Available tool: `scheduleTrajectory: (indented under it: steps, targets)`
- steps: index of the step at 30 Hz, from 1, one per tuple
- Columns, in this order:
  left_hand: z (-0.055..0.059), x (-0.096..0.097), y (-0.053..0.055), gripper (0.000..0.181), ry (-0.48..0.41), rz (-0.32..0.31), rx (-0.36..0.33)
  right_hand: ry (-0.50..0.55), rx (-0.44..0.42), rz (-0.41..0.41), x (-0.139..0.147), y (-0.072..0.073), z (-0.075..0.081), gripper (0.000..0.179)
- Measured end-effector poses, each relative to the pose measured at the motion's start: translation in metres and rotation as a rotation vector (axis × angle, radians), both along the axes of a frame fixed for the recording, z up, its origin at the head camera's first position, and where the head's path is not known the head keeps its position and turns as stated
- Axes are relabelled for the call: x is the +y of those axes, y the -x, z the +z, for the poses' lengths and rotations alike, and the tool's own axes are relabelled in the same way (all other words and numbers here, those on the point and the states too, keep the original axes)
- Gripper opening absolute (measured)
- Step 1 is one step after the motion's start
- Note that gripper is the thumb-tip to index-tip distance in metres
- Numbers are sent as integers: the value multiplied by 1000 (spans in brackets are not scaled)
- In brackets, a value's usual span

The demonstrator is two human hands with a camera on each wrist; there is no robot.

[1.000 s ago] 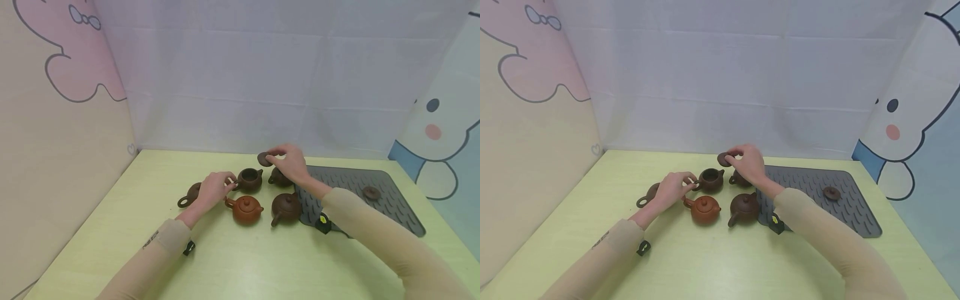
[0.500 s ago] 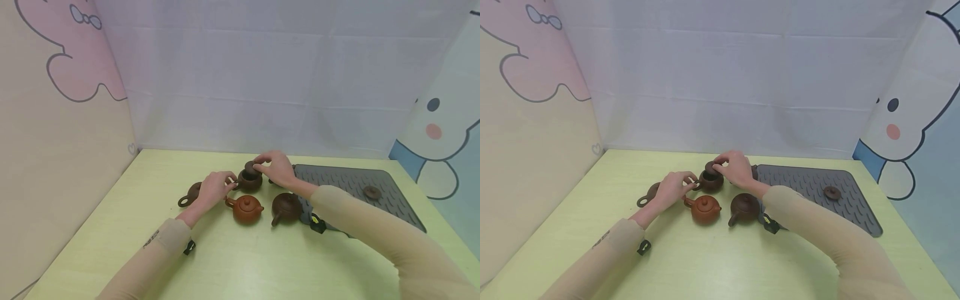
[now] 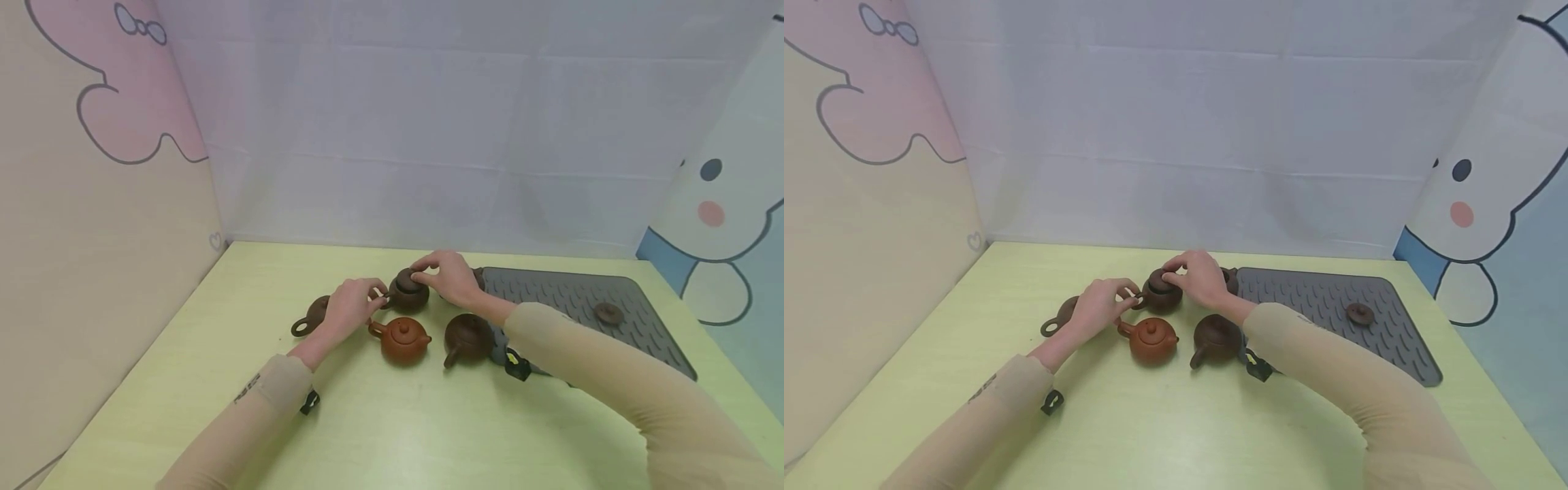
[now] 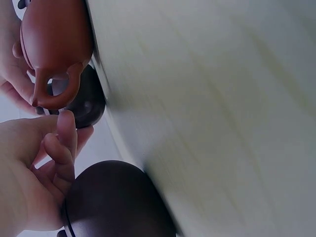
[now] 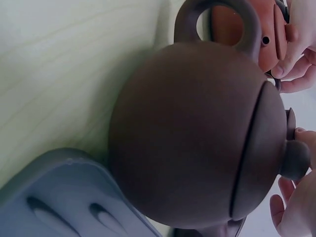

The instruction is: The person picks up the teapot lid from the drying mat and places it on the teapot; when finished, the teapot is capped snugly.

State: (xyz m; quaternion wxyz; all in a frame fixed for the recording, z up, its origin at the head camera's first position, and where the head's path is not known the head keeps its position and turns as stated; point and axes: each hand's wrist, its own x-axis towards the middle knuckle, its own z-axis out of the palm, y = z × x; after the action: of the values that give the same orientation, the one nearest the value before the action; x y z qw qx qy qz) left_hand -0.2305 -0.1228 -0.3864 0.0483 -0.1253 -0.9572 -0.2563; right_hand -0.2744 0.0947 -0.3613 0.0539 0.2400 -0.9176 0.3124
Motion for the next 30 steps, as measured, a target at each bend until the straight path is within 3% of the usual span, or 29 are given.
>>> scheduleTrajectory:
  steps: [10, 25, 30]
  targets:
    - [-1, -1, -1, 12, -14, -18, 14, -44, 27, 64, -4, -2, -2, 23]
    - [-3, 0, 0, 11, -5, -20, 14, -41, 11, 40, -4, 0, -7, 22]
    - [-3, 1, 1, 11, 5, -19, 11, -51, 5, 26, -1, -3, -6, 30]
